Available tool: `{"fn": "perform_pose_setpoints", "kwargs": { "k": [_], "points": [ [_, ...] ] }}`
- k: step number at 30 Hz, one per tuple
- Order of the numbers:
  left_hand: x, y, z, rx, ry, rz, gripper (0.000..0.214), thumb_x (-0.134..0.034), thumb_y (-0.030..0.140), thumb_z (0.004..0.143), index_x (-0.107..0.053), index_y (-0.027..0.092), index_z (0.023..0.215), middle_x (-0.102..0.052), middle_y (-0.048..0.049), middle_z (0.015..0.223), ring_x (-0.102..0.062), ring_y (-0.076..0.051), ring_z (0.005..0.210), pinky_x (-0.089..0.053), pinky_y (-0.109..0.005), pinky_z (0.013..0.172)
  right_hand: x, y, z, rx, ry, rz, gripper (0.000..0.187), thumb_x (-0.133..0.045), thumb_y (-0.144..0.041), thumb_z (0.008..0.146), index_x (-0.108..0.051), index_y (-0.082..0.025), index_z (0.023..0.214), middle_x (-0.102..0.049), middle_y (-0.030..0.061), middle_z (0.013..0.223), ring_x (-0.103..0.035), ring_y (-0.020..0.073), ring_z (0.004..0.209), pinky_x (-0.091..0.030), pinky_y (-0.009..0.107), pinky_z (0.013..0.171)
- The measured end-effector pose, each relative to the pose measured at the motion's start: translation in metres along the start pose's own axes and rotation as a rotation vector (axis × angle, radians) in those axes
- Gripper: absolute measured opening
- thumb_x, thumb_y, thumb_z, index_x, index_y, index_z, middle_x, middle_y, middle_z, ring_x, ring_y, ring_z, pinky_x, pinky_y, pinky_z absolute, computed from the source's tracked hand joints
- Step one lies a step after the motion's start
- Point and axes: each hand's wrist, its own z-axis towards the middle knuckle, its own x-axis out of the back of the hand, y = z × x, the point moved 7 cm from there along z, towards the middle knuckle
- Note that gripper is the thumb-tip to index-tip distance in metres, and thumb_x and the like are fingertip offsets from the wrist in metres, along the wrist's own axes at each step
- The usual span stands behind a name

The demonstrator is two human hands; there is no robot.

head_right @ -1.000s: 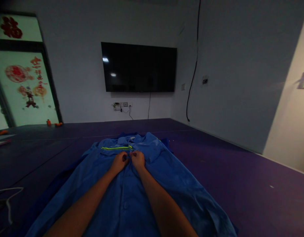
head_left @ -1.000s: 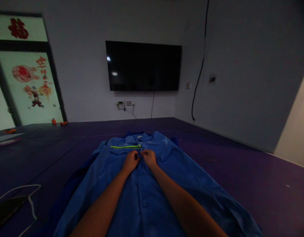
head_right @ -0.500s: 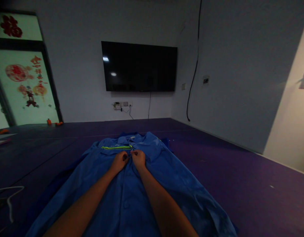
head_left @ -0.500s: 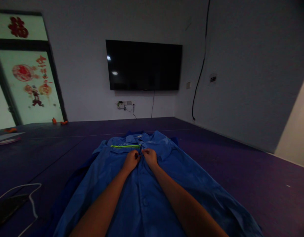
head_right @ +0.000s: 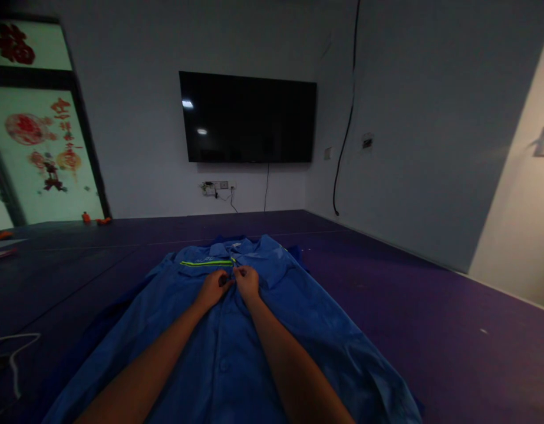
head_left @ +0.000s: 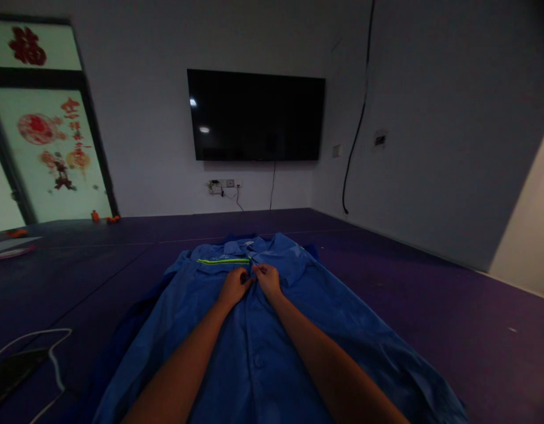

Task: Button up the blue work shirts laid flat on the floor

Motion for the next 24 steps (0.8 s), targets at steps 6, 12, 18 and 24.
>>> {"fn": "perform_pose_setpoints", "kwargs": {
  "k": [6,12,18,24],
  "points": [
    [-0.0001,-0.0004,0.0006,0.021,-0.008,0.001,0.017,-0.058,0.031,0.071,-0.053,0.015,0.069,-0.054,0.0004,0.063,-0.050,-0.012,0.059,-0.036,-0.022,0.058,-0.0009,0.0017,0.0023,-0.007,-0.011,0.078,0.032,-0.054,-0.044,0.066,-0.060,-0.013,0.061,-0.063,0.0053,0.059,-0.059,0.0173,0.057,-0.044,0.025,0.053],
    [-0.0006,-0.0021,0.0006,0.011,-0.007,0.001,0.017,-0.057,0.031,0.072,-0.053,0.015,0.068,-0.054,0.0000,0.062,-0.049,-0.012,0.058,-0.035,-0.022,0.056,-0.0031,0.0033,0.0029,-0.028,-0.020,0.148,0.033,-0.055,-0.046,0.064,-0.060,-0.013,0.061,-0.062,0.0038,0.056,-0.057,0.0156,0.054,-0.043,0.023,0.050],
    [-0.0022,-0.0040,0.0008,0.016,-0.024,0.000,0.017,-0.058,0.032,0.071,-0.054,0.015,0.069,-0.053,0.0003,0.060,-0.049,-0.012,0.057,-0.035,-0.022,0.055,-0.0035,0.0034,0.0027,-0.060,-0.028,0.187,0.032,-0.057,-0.044,0.062,-0.060,-0.013,0.058,-0.059,0.0019,0.050,-0.053,0.0129,0.047,-0.039,0.022,0.045],
    [-0.0029,-0.0042,0.0010,0.006,-0.025,-0.005,0.019,-0.058,0.033,0.071,-0.055,0.015,0.068,-0.054,0.0002,0.059,-0.049,-0.012,0.056,-0.034,-0.022,0.054,-0.0016,0.0024,0.0009,-0.086,-0.016,0.195,0.030,-0.058,-0.043,0.061,-0.060,-0.013,0.058,-0.057,0.0012,0.048,-0.051,0.0124,0.045,-0.037,0.022,0.044]
  ]
}}
